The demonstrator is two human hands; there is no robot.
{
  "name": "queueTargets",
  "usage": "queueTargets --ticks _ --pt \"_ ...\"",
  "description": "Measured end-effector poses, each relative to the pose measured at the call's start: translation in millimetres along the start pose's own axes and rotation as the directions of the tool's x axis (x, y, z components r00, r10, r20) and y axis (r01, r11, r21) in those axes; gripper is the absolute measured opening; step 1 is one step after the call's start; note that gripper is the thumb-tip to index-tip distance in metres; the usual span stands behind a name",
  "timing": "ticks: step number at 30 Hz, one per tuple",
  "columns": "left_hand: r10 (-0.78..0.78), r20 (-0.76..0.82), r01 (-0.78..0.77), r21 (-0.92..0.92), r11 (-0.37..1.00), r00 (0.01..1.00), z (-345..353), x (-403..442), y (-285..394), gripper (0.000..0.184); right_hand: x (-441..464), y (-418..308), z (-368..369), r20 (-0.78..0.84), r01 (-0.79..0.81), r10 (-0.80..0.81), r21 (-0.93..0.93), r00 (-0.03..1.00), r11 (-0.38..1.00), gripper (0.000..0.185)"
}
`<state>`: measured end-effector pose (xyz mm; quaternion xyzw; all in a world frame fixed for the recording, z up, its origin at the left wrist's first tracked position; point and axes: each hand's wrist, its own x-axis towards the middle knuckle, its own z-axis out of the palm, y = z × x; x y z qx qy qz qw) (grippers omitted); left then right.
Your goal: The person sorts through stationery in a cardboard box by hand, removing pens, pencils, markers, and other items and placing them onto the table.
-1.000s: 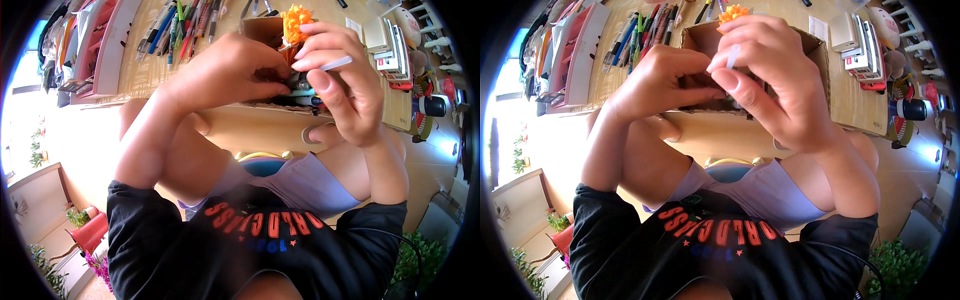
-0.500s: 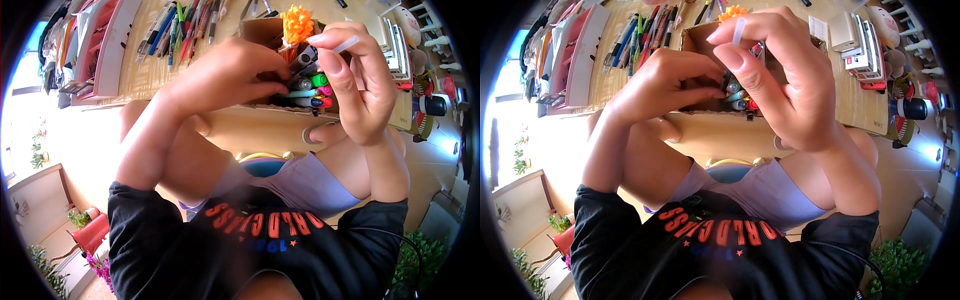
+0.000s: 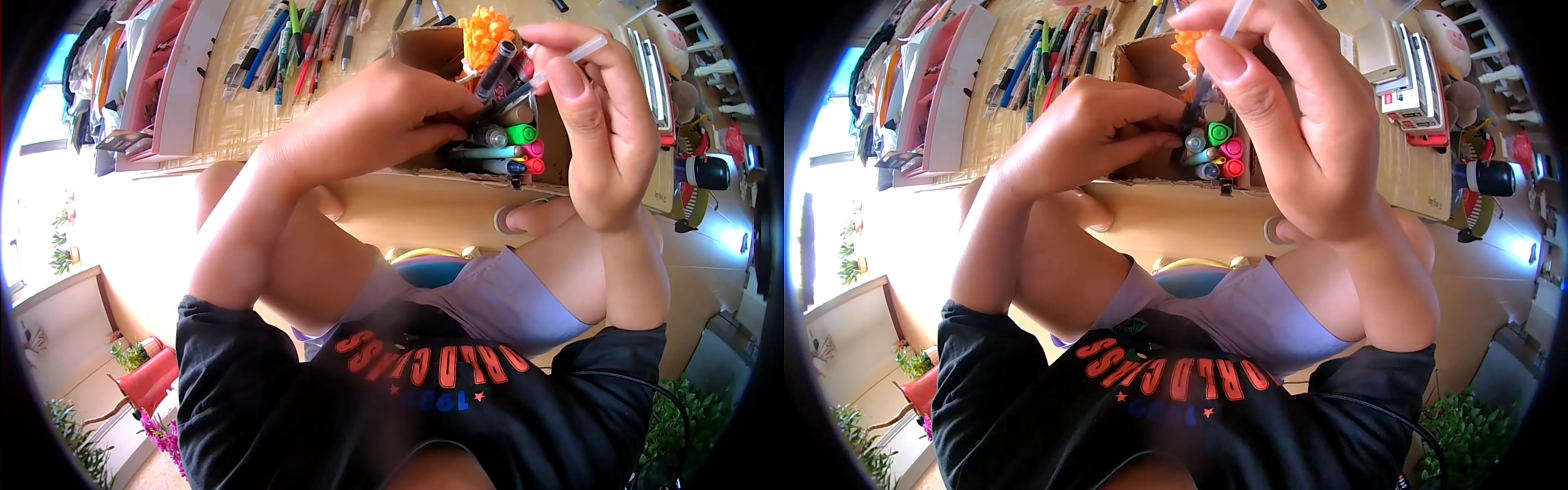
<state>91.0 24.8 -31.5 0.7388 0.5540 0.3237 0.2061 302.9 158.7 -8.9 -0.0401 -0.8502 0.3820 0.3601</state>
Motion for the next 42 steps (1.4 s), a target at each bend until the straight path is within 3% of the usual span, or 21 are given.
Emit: queueTargets --ticks 2,7,9,11,17,20,24,27,30,33,36,42 --pt "-0.003 0.0 0.003 -0.011 1.0 1.0 0.0 -0.3 0.1 0.024 0.1 -1.5 -3.1 0.025 -0.016 0.017 -0.033 1.0 0.999 0.03" --pt "-0.003 -0.024 0.002 -0.019 1.0 1.0 0.5 -1.2 2.4 0.022 1.0 0.2 0.9 -0.151 0.132 -0.15 -0.121 0.977 0.984 0.041" --pt "0.032 -0.039 -0.032 0.018 0.999 0.999 0.7 -1.2 2.0 0.021 5.3 8.5 -10.7 -0.158 0.15 -0.126 0.15 0.979 0.977 0.034" --pt "0.026 -0.028 -0.025 0.01 1.0 0.999 -2.8 -1.0 3.9 0.02 2.5 14.6 -12.3 -0.227 0.189 -0.154 0.14 0.962 0.972 0.034" --pt "-0.005 0.115 0.006 -0.01 1.0 0.993 -11.3 -1.4 2.5 0.017 1.7 13.4 -12.2 -0.16 0.189 -0.179 0.056 0.971 0.98 0.024" --pt "0.034 0.131 -0.032 -0.016 0.999 0.991 -12.3 -3.1 -1.7 0.015 0.7 4.5 -7.0 -0.071 -0.011 0.01 -0.011 0.997 1.0 0.023" --pt "0.055 0.113 -0.056 0.004 0.998 0.992 -11.4 -4.8 -4.4 0.012 11.8 -1.6 -6.8 0.112 0.126 -0.094 -0.326 0.989 0.937 0.021" --pt "0.068 0.105 -0.078 0.094 0.993 0.992 -8.9 -2.8 -3.5 0.013 7.6 -0.3 -5.0 0.147 0.055 -0.004 -0.341 0.989 0.939 0.021" --pt "0.048 0.056 -0.056 0.162 0.985 0.997 -6.7 -3.1 -2.3 0.019 6.0 3.8 -5.9 0.137 0.033 0.015 -0.341 0.99 0.94 0.024" --pt "0.064 0.056 -0.073 0.168 0.983 0.996 -6.7 -1.4 -1.4 0.025 6.4 2.2 -4.1 0.043 -0.111 0.127 -0.265 0.991 0.958 0.028" --pt "0.054 0.0 -0.054 0.166 0.985 0.999 -0.5 -2.6 -2.5 0.025 8.4 4.0 3.2 -0.01 -0.069 0.069 -0.244 0.998 0.967 0.033" --pt "0.0 0.13 -0.01 0.075 0.997 0.992 -1.6 -4.0 -2.1 0.021 9.6 10.5 -3.0 0.041 0.017 -0.004 -0.328 0.999 0.945 0.032"
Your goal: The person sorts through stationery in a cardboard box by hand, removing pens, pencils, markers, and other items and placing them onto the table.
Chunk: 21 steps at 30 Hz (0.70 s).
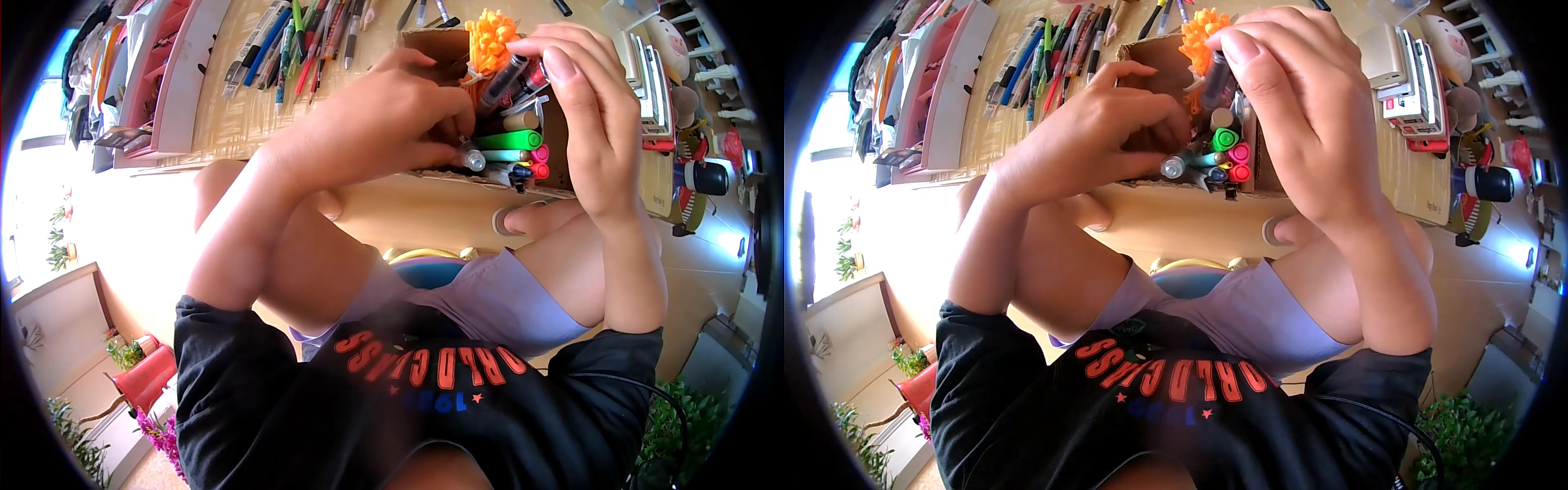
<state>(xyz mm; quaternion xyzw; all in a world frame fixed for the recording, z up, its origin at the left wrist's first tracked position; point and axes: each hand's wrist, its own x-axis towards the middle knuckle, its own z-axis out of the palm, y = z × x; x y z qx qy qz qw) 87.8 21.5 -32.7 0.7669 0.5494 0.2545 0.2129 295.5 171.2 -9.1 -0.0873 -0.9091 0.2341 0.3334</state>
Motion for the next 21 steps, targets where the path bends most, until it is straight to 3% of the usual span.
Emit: queueTargets --ticks 3,9,13,16,21 --pt "-0.01 0.035 0.012 -0.05 0.999 0.999 -2.7 1.0 4.2 0.019 0.5 1.5 -3.4 0.017 0.001 -0.001 0.003 1.0 1.0 0.03" --pt "0.03 -0.092 -0.032 -0.025 0.999 0.995 10.2 2.7 -7.8 0.015 1.4 -3.7 -0.9 0.031 -0.014 0.014 0.015 0.999 1.0 0.027" --pt "0.012 -0.04 -0.007 0.109 0.994 0.999 11.7 5.0 -2.5 0.016 2.1 -2.4 -1.6 0.072 0.108 -0.11 0.037 0.991 0.993 0.033" --pt "0.009 -0.045 -0.001 0.171 0.985 0.999 14.3 4.3 -1.1 0.017 7.4 -5.3 -4.4 0.144 0.301 -0.301 0.026 0.943 0.953 0.044" --pt "0.016 -0.056 -0.006 0.177 0.984 0.998 14.1 3.7 1.0 0.019 -1.1 -11.2 8.5 0.15 0.32 -0.313 -0.027 0.938 0.947 0.044"
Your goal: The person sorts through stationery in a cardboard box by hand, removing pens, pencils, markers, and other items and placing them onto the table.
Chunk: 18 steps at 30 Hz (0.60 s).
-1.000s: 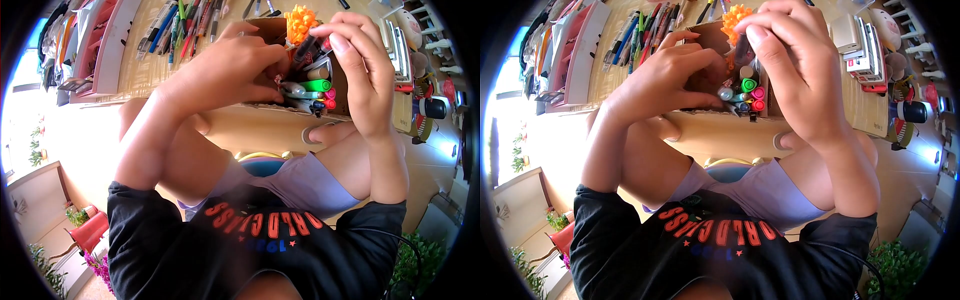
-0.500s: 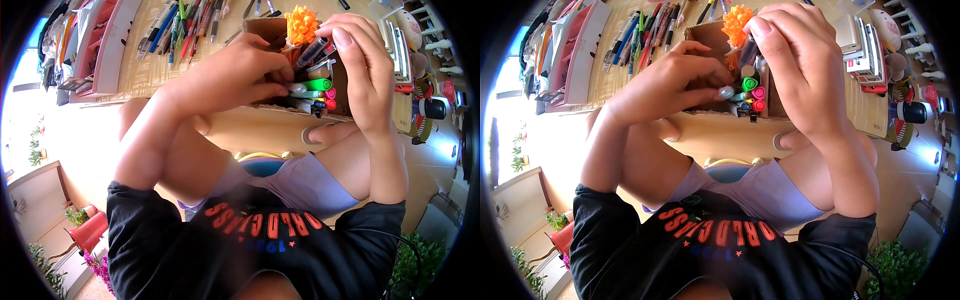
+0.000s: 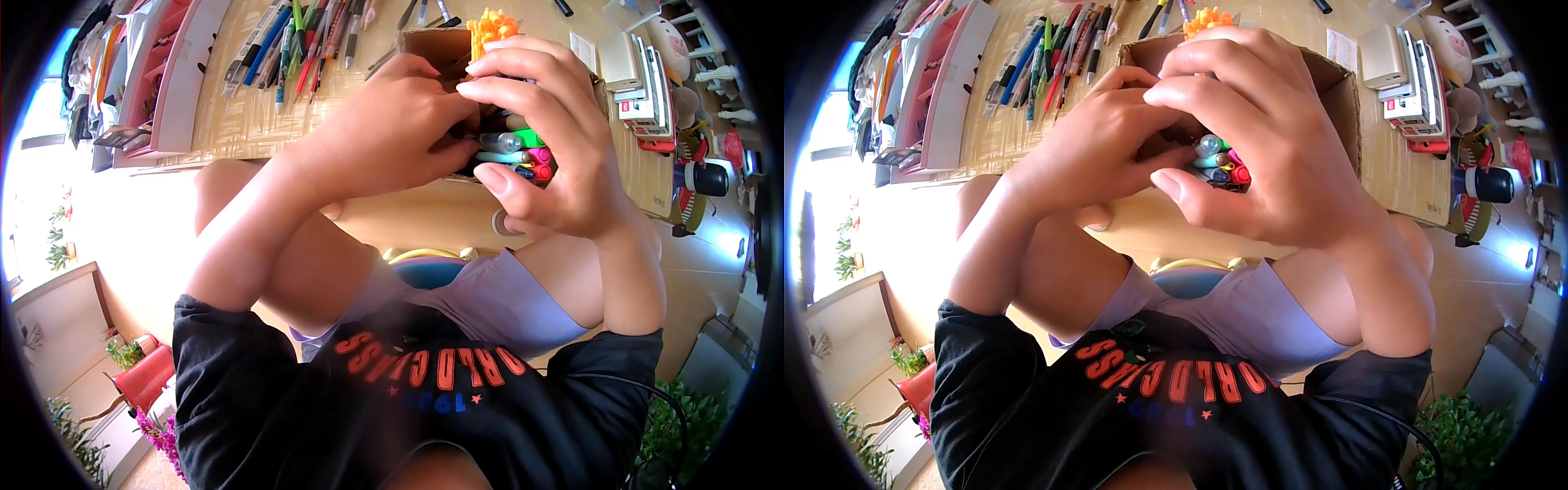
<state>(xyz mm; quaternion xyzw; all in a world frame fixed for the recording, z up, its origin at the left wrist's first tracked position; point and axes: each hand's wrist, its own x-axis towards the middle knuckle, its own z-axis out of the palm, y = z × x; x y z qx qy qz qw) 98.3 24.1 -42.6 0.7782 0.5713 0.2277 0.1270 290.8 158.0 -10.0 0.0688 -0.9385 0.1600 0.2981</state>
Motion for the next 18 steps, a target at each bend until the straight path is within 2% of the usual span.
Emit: queueTargets --ticks 4,7,8,11,14,17,18 --pt "-0.024 -0.013 0.024 -0.003 1.0 1.0 2.0 0.9 1.4 0.022 -3.2 4.0 2.0 0.001 -0.012 0.012 -0.016 1.0 1.0 0.038" --pt "-0.057 -0.066 0.059 0.036 0.998 0.996 8.9 0.8 4.6 0.022 -3.2 6.5 3.4 0.0 0.015 -0.015 -0.022 1.0 1.0 0.032" --pt "-0.026 -0.132 0.036 0.073 0.997 0.991 12.7 0.2 3.8 0.02 -2.7 6.5 4.0 0.0 0.028 -0.028 -0.025 1.0 0.999 0.03" --pt "-0.064 -0.093 0.069 0.053 0.996 0.994 7.0 0.2 8.1 0.021 -0.7 3.6 3.1 0.032 0.01 -0.011 0.015 0.999 1.0 0.023" --pt "-0.007 -0.18 0.01 0.012 1.0 0.984 7.2 -2.4 5.7 0.02 1.3 0.8 2.0 0.051 0.007 -0.006 -0.014 0.999 1.0 0.021" --pt "0.061 -0.345 -0.075 -0.026 0.997 0.937 -3.4 -2.6 3.1 0.009 1.4 1.5 2.8 0.032 0.018 -0.017 -0.039 0.999 0.999 0.022" --pt "-0.016 -0.329 -0.023 -0.115 0.993 0.944 -18.2 -4.4 6.6 0.014 1.4 1.8 2.7 0.037 0.016 -0.014 -0.033 0.999 0.999 0.023"
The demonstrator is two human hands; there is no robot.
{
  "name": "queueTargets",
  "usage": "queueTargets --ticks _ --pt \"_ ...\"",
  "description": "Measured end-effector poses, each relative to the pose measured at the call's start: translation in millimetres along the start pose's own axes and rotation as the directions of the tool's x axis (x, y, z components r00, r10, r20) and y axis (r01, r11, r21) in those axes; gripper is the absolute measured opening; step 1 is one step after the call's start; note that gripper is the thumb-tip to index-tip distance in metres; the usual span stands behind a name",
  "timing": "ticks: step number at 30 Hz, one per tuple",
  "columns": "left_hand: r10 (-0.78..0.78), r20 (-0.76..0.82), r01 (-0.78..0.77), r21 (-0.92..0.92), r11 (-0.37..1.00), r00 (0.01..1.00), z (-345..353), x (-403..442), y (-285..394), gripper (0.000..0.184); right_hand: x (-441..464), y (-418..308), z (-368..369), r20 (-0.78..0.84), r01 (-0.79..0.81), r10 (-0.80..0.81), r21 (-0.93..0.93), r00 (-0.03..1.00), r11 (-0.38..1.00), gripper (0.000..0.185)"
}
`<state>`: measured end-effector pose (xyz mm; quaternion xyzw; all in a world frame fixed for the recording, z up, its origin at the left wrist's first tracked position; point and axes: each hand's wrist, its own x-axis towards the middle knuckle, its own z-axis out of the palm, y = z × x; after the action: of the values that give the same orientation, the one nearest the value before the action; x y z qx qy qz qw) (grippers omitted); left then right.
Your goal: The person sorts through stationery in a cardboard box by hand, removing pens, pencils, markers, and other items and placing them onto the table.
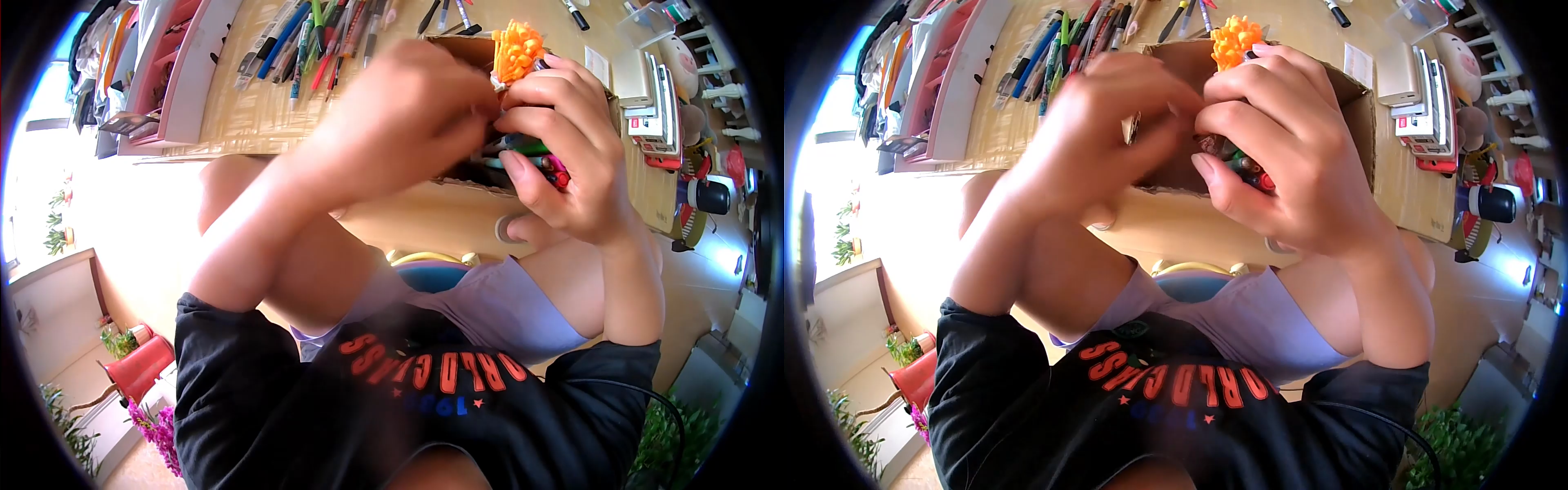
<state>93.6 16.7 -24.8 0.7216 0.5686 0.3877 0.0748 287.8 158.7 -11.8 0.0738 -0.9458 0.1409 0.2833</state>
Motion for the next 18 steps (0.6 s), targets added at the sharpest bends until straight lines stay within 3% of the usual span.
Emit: queueTargets --ticks 1,2,3,5,7,10,11,13,18 --pt "-0.072 -0.078 0.074 0.029 0.997 0.994 -5.1 -0.8 -7.2 0.011 -0.2 0.1 -0.7 0.005 -0.004 0.004 0.006 1.0 1.0 0.023" --pt "-0.261 -0.171 0.262 -0.016 0.965 0.95 -14.0 1.0 -12.1 0.012 -0.5 0.0 -0.9 0.012 -0.008 0.008 0.011 1.0 1.0 0.024" --pt "-0.439 -0.253 0.434 -0.079 0.898 0.862 -25.5 5.4 -15.8 0.015 -0.9 -0.2 -0.6 0.008 -0.008 0.008 0.009 1.0 1.0 0.024" --pt "-0.617 -0.387 0.655 -0.045 0.754 0.685 -49.0 16.5 -26.6 0.015 -1.3 -0.2 -0.4 0.003 -0.006 0.006 0.003 1.0 1.0 0.025" --pt "-0.466 -0.315 0.527 0.146 0.837 0.827 -74.1 -23.8 -127.1 0.03 -2.2 -0.3 -1.9 0.022 -0.019 0.018 0.023 1.0 1.0 0.028" --pt "-0.799 -0.261 0.813 0.404 0.418 0.541 -73.9 -17.1 -122.3 0.048 -2.3 1.3 -4.3 0.038 -0.051 0.047 0.102 0.998 0.994 0.034" --pt "-0.802 -0.28 0.805 0.468 0.365 0.527 -69.9 -20.7 -136.4 0.06 -3.0 1.9 -5.9 0.044 -0.066 0.06 0.134 0.997 0.989 0.036" --pt "-0.724 -0.288 0.715 0.583 0.387 0.627 -60.9 -21.0 -142.5 0.055 -4.4 3.2 -8.9 0.053 -0.091 0.083 0.165 0.995 0.982 0.045" --pt "-0.761 -0.241 0.747 0.507 0.431 0.602 -55.1 -26.1 -145.6 0.049 -6.5 5.5 -14.2 0.05 -0.15 0.142 0.286 0.989 0.947 0.054"
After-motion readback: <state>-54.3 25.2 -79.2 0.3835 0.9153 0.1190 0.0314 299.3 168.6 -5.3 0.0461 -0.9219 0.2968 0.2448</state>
